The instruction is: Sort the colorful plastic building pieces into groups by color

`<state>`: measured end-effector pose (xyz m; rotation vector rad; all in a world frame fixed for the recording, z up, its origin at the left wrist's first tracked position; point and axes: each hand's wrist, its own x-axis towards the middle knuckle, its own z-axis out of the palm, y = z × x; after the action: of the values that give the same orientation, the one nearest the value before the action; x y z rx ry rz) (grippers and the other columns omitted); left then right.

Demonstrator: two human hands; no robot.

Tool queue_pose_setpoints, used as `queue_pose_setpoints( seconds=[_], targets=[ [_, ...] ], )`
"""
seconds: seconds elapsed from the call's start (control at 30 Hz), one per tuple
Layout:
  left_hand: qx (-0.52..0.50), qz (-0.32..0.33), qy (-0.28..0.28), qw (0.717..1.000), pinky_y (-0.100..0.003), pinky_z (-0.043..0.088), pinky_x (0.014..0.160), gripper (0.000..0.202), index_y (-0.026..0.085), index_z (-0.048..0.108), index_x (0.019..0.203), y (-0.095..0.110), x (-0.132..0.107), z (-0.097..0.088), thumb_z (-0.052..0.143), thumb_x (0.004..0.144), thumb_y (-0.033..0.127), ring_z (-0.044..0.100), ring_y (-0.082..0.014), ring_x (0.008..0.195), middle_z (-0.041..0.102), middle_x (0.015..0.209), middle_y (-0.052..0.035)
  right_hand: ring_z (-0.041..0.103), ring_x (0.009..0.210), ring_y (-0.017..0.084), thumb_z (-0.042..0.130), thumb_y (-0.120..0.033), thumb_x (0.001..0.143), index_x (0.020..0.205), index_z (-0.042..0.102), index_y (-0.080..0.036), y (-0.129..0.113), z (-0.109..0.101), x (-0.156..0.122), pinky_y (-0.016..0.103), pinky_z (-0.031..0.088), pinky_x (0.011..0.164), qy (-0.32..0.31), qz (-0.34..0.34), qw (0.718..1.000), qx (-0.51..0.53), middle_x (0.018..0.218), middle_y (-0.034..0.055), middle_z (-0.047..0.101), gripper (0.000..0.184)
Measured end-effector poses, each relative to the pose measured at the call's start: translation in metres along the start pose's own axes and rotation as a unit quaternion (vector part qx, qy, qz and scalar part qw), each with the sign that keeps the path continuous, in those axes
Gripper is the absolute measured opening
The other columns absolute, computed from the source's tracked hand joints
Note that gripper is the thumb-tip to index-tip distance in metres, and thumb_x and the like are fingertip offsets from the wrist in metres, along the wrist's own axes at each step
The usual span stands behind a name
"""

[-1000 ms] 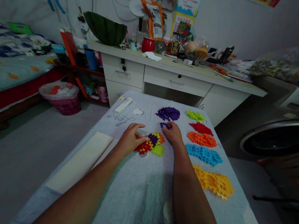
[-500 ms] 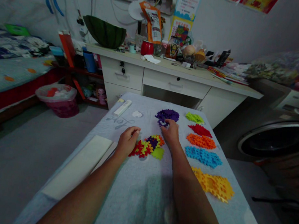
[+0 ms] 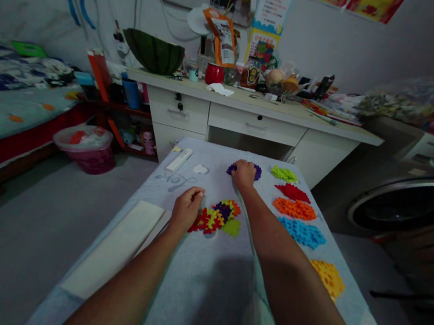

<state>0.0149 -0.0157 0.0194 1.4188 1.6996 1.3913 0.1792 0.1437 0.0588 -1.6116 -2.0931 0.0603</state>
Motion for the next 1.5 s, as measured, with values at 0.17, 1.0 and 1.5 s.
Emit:
queue_pose_setpoints(
  seconds=[0.17, 1.0, 1.5],
  targets=[
    [-0.007, 0.006, 0.001, 1.000, -0.031, 0.052, 0.076, 0.029, 0.020, 0.067, 0.097, 0.001, 0.000, 0.000, 0.049, 0.087, 0.040, 0.067, -0.0182, 0.080, 0.072, 0.093, -0.0038, 0.047, 0.113, 0.030, 0.062, -0.019, 0.082, 0.107, 0.066, -0.021, 0.001, -0.001, -0.017, 0.044, 0.036, 0.094, 0.015, 0.041, 0.998, 0.051, 0.123, 0.0106, 0.061, 0.025],
    [-0.097, -0.031, 0.044, 0.994, -0.030, 0.050, 0.070, 0.031, 0.018, 0.066, 0.095, 0.002, 0.001, -0.002, 0.049, 0.085, 0.042, 0.063, -0.0174, 0.075, 0.070, 0.089, -0.0057, 0.048, 0.110, 0.025, 0.074, -0.031, 0.078, 0.118, 0.064, -0.020, -0.055, -0.049, -0.140, 0.041, 0.031, 0.098, -0.199, -0.269, 0.941, 0.041, 0.110, 0.0092, 0.060, 0.043],
    [-0.066, -0.026, 0.024, 0.997, -0.027, 0.048, 0.065, 0.028, 0.021, 0.066, 0.095, -0.003, 0.003, 0.001, 0.052, 0.083, 0.041, 0.064, -0.0177, 0.077, 0.071, 0.089, -0.0041, 0.062, 0.075, 0.015, 0.034, -0.041, 0.100, 0.084, 0.059, -0.018, 0.039, -0.122, -0.088, 0.027, 0.047, 0.073, -0.135, -0.059, 0.957, 0.252, 0.081, 0.0055, 0.068, 0.038]
  ],
)
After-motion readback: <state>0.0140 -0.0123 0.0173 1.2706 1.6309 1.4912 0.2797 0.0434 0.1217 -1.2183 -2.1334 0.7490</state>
